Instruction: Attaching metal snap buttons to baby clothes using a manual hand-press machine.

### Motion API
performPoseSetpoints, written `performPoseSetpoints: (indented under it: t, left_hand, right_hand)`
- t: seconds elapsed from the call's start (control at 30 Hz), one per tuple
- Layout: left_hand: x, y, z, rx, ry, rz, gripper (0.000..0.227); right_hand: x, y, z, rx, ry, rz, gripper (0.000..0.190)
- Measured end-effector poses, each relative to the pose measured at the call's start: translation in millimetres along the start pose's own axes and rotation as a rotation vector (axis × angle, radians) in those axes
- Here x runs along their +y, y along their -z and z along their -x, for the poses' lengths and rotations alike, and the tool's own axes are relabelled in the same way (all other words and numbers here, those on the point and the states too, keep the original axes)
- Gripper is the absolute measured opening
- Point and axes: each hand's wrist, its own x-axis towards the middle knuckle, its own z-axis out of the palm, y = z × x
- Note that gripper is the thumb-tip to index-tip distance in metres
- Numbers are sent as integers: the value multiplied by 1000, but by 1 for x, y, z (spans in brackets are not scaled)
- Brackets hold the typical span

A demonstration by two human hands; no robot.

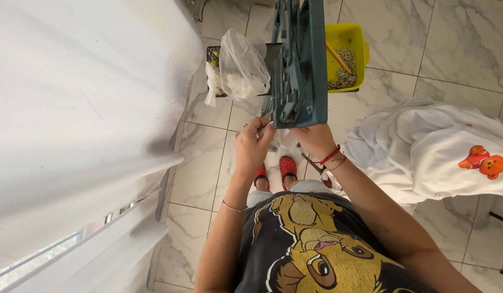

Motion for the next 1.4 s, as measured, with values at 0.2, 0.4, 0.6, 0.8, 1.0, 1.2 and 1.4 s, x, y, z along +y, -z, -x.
performPoseSetpoints:
  t: [0.2,0.4,0.6,0.8,1.0,1.2,1.4]
  left_hand:
    - [-2,7,-12,-38,-20,-22,22]
    - [-9,12,-26,-127,-16,-3,26]
    - [-12,15,-22,-176,20,20,25]
    - [-28,12,-16,-238,92,0,27]
    - [-29,10,-18,-261,90,-14,25]
    - [-34,5,-21,-237,-69,12,20]
    - [-5,9,0,-268,-77,97,20]
  right_hand:
    - [-10,-3,-6,34,-17,10,22]
    - [-17,-6,-11,69,-45,26,22]
    - [-28,-8,-6,67,-66,51,22]
    - [-15,-10,5,36,-91,68,22]
    - [-5,-5,8,30,-51,78,23]
    - [3,-5,7,32,-73,93,24]
    - [-5,12,18,-101,-67,41,21]
